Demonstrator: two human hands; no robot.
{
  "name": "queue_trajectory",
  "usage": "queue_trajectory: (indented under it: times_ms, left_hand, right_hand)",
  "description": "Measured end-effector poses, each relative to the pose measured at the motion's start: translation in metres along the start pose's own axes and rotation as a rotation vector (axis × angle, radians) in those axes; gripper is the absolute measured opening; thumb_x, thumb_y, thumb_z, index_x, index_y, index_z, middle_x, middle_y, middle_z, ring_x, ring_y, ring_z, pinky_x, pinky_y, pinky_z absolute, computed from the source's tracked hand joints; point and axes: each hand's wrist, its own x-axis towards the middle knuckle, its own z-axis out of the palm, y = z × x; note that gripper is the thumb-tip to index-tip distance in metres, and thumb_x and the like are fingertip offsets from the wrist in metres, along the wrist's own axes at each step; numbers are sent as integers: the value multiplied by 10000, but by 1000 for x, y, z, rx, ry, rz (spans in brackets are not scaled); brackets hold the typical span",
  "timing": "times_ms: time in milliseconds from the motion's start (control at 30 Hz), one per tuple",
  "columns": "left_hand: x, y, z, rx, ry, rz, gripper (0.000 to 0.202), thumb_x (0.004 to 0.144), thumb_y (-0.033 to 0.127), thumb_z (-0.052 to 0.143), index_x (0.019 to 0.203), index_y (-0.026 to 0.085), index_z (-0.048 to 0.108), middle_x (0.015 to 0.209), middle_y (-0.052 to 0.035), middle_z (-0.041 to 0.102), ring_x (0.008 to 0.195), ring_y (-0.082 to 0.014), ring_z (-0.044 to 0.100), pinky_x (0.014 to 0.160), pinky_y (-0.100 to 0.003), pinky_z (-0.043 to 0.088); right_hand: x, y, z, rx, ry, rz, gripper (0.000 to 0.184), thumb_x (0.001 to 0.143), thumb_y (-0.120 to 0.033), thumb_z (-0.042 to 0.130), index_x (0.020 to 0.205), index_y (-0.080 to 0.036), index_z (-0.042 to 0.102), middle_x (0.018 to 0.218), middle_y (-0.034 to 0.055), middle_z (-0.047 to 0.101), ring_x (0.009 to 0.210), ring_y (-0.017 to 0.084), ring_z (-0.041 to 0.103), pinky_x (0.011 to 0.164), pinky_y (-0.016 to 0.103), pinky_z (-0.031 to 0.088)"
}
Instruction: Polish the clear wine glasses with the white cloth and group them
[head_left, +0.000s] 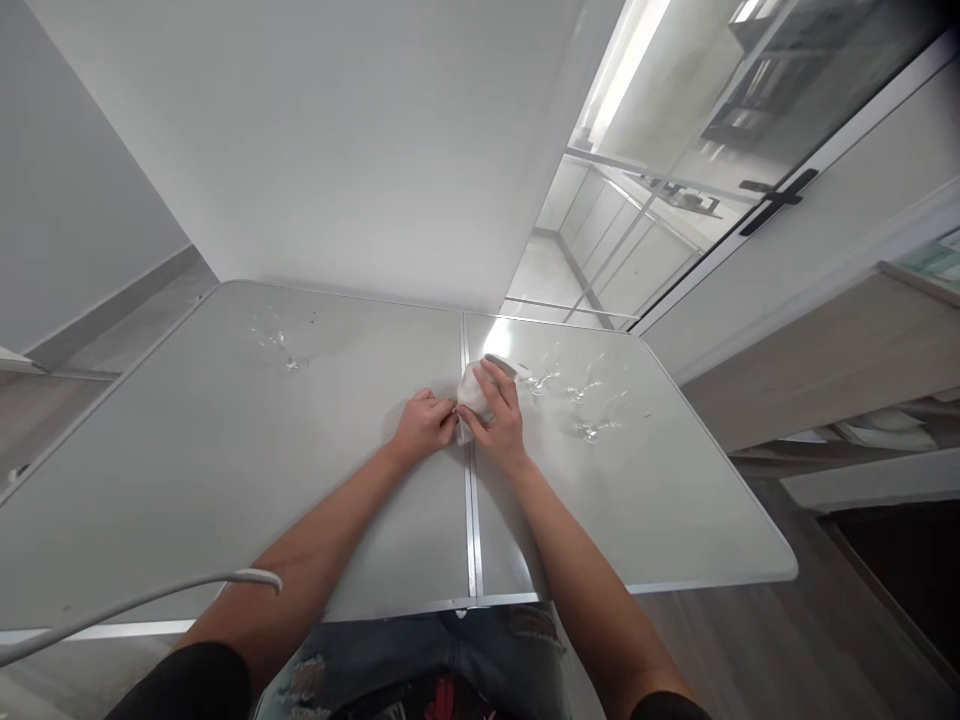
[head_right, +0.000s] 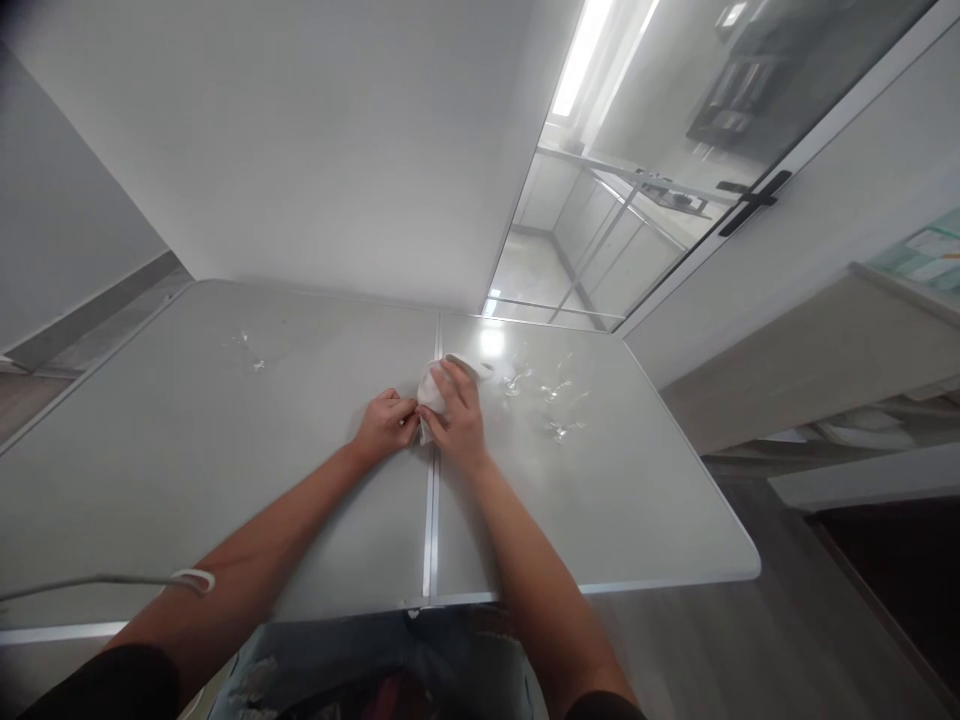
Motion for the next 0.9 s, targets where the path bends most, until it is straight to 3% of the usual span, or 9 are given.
queue_trajectory:
  times_ms: [67,167,300,400,500,567,667,733,900]
  left_hand:
    - [0,0,0,32,-15,71,219,844,88,488,659,206,492,522,33,491,465,-129,393,589,-313,327]
    - [-1,1,-1,53,-55,169,171,820,69,482,758,206,564,539,32,508,478,-140,424,604,-320,329]
    - [-3,1,-1,22,-105,202,174,832,94,491,863,212,614,565,27,557,502,-145,472,635,-324,351]
    - [-5,1,-1,4,-137,170,150,852,138,498,866,216,625,589,16,587,526,-145,502,645,-331,350]
    - [-5,-1,-1,-35,-111,115,134,862,167,511,862,218,635,596,10,600,525,-142,502,641,-335,343]
    - [-4,-2,0,-64,-72,63,131,860,167,521,863,217,642,583,14,593,513,-138,486,642,-334,345]
    - [-4,-2,1,-98,-8,-12,174,822,122,522,882,214,657,581,22,592,501,-133,461,650,-329,356]
    - [-3,-3,2,-121,41,-42,215,773,81,514,865,211,659,575,27,586,493,-133,442,647,-321,365]
    - [-3,-3,2,-153,85,-127,166,741,69,521,664,208,573,516,27,518,485,-139,416,606,-297,390]
  right_hand:
    - [1,-2,0,2,65,80,510,863,-348,683,1356,-253,587,1387,109,579,1298,282,539,1103,461,445]
    - [1,-1,-1,75,99,310,257,834,-365,672,1029,-201,705,1037,66,700,982,230,646,904,364,514]
    - [-1,13,-1,261,81,672,277,804,-424,639,665,-187,601,612,-32,516,597,129,479,557,248,385]
    - [1,21,-1,494,124,890,305,762,-424,652,601,-202,521,557,-45,446,533,115,407,492,248,323]
    - [4,18,0,753,180,1059,303,737,-442,679,623,-212,518,562,-35,487,525,127,445,491,255,372]
    - [5,11,3,918,143,1123,376,778,-565,631,679,-209,561,595,-5,551,556,158,517,516,273,432]
    - [2,-1,11,1025,60,1062,655,836,-806,396,778,-193,621,657,54,616,629,207,594,549,305,477]
    - [-3,-5,18,937,58,930,706,829,-847,375,798,-187,625,668,57,616,635,203,589,550,298,466]
    - [-14,-1,26,465,-59,621,405,841,-575,660,770,-179,608,681,16,595,636,160,528,582,265,415]
